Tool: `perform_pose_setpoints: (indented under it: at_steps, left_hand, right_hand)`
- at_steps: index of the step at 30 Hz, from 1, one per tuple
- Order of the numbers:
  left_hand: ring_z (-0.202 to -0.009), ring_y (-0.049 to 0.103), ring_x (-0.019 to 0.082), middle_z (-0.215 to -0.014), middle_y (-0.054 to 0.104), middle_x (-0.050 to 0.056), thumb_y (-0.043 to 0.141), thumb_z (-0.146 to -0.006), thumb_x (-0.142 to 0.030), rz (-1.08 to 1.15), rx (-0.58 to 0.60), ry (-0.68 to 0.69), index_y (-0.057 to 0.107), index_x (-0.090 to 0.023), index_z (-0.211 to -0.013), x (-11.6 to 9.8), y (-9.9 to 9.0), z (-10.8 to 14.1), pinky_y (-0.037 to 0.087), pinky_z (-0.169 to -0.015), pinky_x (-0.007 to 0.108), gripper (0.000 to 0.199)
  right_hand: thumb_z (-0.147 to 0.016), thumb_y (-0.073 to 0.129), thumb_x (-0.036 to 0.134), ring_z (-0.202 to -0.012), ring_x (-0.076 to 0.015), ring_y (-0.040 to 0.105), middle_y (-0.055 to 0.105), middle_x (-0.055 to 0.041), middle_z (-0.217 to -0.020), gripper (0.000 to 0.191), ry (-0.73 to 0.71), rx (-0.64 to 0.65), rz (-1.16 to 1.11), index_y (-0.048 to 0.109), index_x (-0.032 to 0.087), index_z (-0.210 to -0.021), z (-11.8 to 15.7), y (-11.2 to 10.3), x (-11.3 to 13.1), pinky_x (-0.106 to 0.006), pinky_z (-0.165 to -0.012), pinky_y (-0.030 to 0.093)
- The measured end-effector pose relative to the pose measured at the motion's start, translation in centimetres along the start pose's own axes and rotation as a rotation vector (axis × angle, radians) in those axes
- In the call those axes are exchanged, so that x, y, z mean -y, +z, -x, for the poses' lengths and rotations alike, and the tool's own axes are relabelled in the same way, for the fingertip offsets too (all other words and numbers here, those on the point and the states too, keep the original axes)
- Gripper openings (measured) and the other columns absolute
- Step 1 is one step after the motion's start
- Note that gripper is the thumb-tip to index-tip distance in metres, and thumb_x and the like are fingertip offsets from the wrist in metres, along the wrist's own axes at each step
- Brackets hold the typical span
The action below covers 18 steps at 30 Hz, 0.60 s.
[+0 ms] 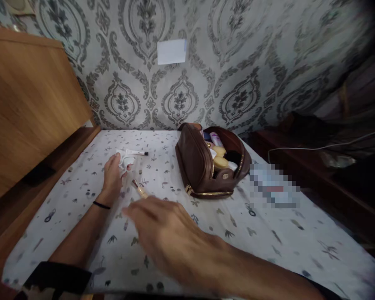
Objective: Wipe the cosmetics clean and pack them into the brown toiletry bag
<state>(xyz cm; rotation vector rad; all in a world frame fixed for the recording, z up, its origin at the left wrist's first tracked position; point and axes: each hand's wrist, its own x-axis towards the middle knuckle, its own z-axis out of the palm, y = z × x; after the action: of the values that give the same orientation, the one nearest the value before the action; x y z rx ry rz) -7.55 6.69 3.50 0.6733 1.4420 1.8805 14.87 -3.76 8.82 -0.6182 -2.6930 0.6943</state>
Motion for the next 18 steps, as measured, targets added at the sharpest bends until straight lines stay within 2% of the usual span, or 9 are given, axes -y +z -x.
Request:
perform_pose_setpoints:
  at_steps: [2, 4, 7, 11, 13, 15, 16, 18]
  left_hand:
    - [-0.058, 0.053, 0.008, -0.073, 0.053, -0.006, 0.07, -0.073, -0.053, -0.039, 0.047, 0.024, 0.051, -0.021, -0.08, 0.4, -0.1, 0.0, 0.046, -0.052, 0.018, 0.037]
    - [-0.059, 0.051, 0.009, -0.072, 0.051, -0.006, 0.069, -0.076, -0.054, -0.079, 0.095, 0.089, 0.05, -0.021, -0.078, 0.9, -0.2, -0.1, 0.043, -0.052, 0.017, 0.038]
    - [-0.063, 0.047, 0.01, -0.071, 0.048, -0.005, 0.067, -0.081, -0.05, -0.169, 0.134, 0.245, 0.053, -0.02, -0.077, 1.4, -0.5, -0.4, 0.041, -0.057, 0.018, 0.033]
    - [-0.066, 0.045, 0.012, -0.07, 0.049, -0.004, 0.062, -0.086, -0.044, -0.279, 0.187, 0.374, 0.057, -0.02, -0.079, 1.1, -0.6, -0.4, 0.039, -0.061, 0.02, 0.026]
    - [-0.068, 0.047, 0.013, -0.072, 0.052, -0.003, 0.062, -0.087, -0.043, -0.287, 0.189, 0.393, 0.059, -0.02, -0.083, 0.7, -0.5, -0.2, 0.04, -0.062, 0.02, 0.024]
    - [-0.068, 0.047, 0.013, -0.073, 0.052, -0.003, 0.063, -0.087, -0.044, -0.268, 0.164, 0.389, 0.059, -0.02, -0.082, 0.4, -0.5, 0.2, 0.04, -0.062, 0.021, 0.024]
    - [-0.068, 0.048, 0.013, -0.073, 0.052, -0.003, 0.064, -0.086, -0.044, -0.252, 0.144, 0.367, 0.058, -0.02, -0.081, 0.3, -0.4, 0.3, 0.041, -0.062, 0.021, 0.025]
    - [-0.068, 0.05, 0.013, -0.073, 0.054, -0.003, 0.066, -0.084, -0.047, -0.199, 0.101, 0.269, 0.058, -0.02, -0.08, 0.4, -0.1, 0.9, 0.041, -0.061, 0.02, 0.027]
  right_hand:
    - [-0.098, 0.047, 0.018, -0.105, -0.0231, 0.061, 0.064, -0.0118, -0.115, 0.029, 0.205, -0.011, 0.059, 0.057, 0.017, -0.126, -3.7, -0.3, -2.4, -0.038, -0.09, 0.052]
    - [-0.096, 0.056, 0.024, -0.109, -0.0274, 0.06, 0.061, -0.0151, -0.12, 0.038, 0.351, 0.03, 0.101, 0.053, 0.016, -0.132, -5.7, 0.9, -4.4, -0.042, -0.091, 0.052]
    - [-0.093, 0.057, 0.02, -0.117, -0.0316, 0.056, 0.059, -0.016, -0.125, 0.043, 0.427, 0.046, 0.156, 0.05, 0.019, -0.136, -6.3, 3.5, -5.9, -0.043, -0.089, 0.052]
    - [-0.093, 0.044, 0.009, -0.109, -0.0298, 0.059, 0.064, -0.0159, -0.116, 0.041, 0.465, -0.04, 0.132, 0.053, 0.017, -0.132, -6.2, 5.2, -7.0, -0.04, -0.083, 0.05]
    - [-0.09, 0.045, 0.008, -0.096, -0.0264, 0.062, 0.067, -0.0134, -0.104, 0.04, 0.478, -0.17, -0.058, 0.057, 0.015, -0.128, -6.1, 5.5, -8.2, -0.038, -0.081, 0.048]
    - [-0.087, 0.052, 0.011, -0.078, -0.021, 0.06, 0.065, -0.0057, -0.082, 0.035, 0.516, -0.329, -0.395, 0.061, 0.014, -0.12, -6.0, 5.8, -9.6, -0.034, -0.074, 0.047]
    - [-0.086, 0.055, 0.014, -0.07, -0.0185, 0.057, 0.061, -0.0017, -0.073, 0.031, 0.546, -0.398, -0.558, 0.063, 0.014, -0.116, -5.9, 6.0, -10.3, -0.031, -0.069, 0.045]
    - [-0.087, 0.057, 0.026, -0.061, -0.0151, 0.053, 0.056, 0.0024, -0.067, 0.029, 0.562, -0.493, -0.75, 0.063, 0.016, -0.113, -5.6, 6.3, -11.4, -0.027, -0.061, 0.043]
